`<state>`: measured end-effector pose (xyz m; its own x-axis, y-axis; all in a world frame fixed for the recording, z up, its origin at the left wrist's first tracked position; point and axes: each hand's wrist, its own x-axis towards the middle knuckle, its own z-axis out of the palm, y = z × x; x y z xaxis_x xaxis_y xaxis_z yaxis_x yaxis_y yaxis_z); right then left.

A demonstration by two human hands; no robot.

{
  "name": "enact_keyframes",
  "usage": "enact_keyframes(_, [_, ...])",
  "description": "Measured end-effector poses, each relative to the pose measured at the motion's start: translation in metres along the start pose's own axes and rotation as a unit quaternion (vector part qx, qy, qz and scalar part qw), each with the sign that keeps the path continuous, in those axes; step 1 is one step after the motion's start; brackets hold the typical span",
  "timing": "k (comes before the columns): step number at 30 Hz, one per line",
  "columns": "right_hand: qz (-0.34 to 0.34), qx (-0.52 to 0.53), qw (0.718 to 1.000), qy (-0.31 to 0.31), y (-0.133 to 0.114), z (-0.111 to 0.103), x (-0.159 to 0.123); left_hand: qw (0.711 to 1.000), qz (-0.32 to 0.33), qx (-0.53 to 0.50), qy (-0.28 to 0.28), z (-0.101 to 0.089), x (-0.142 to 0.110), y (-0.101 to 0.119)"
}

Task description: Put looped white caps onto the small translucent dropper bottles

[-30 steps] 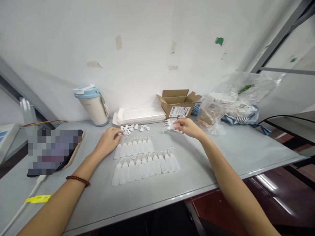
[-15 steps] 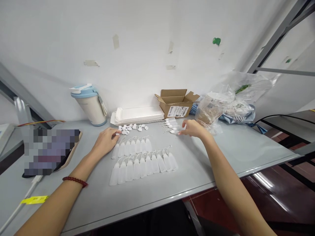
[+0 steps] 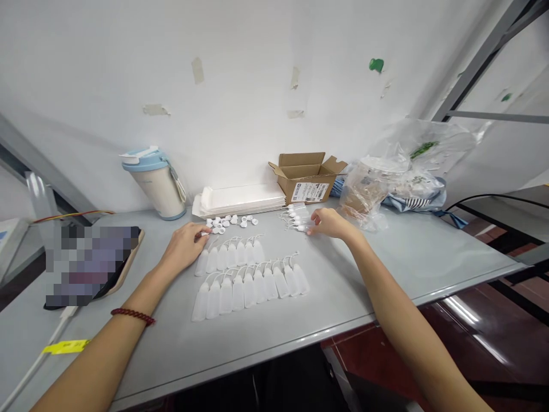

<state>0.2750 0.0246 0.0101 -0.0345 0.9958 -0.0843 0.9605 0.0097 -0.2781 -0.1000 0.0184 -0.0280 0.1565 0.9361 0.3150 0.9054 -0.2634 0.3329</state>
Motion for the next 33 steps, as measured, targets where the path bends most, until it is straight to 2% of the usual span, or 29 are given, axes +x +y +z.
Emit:
enact_keyframes(12, [-0.003,-0.004,1.0,0.019,-0.004,-0.002,-0.005,1.0,-0.016,-0.004,-0.006,-0.006,0.0,0.006])
enact_keyframes(15, [-0.002,-0.002,1.0,0.024,-0.005,-0.003,-0.009,0.999,-0.002,-0.011,0.052,-0.011,-0.002,0.01])
enact_keyframes(18, [0.004,-0.028,0.997,0.075,-0.013,-0.008,-0.018,0.99,0.024,-0.033,0.135,-0.018,-0.007,0.022])
enact_keyframes(20, [-0.022,-0.021,0.995,0.097,-0.022,-0.014,-0.026,0.983,0.039,-0.053,0.17,-0.022,-0.011,0.033])
enact_keyframes(21, [-0.047,0.004,0.996,0.078,-0.027,-0.017,-0.031,0.981,0.042,-0.064,0.18,-0.023,-0.013,0.039])
enact_keyframes(22, [-0.08,0.031,0.996,0.024,-0.033,-0.019,-0.036,0.979,0.045,-0.078,0.183,-0.024,-0.014,0.045])
enact_keyframes(23, [-0.118,0.061,0.99,-0.057,-0.038,-0.021,-0.041,0.978,0.047,-0.093,0.182,-0.024,-0.016,0.05])
enact_keyframes(25, [-0.163,0.112,0.963,-0.181,-0.047,-0.024,-0.051,0.976,0.044,-0.128,0.171,-0.023,-0.019,0.058])
enact_keyframes(28, [-0.185,0.127,0.924,-0.309,-0.055,-0.023,-0.061,0.972,0.034,-0.178,0.151,-0.02,-0.022,0.067])
enact_keyframes(30, [-0.181,0.116,0.906,-0.366,-0.056,-0.021,-0.063,0.97,0.03,-0.201,0.136,-0.018,-0.024,0.07])
enact_keyframes(33, [-0.168,0.098,0.9,-0.39,-0.055,-0.017,-0.061,0.967,0.023,-0.224,0.117,-0.017,-0.026,0.074])
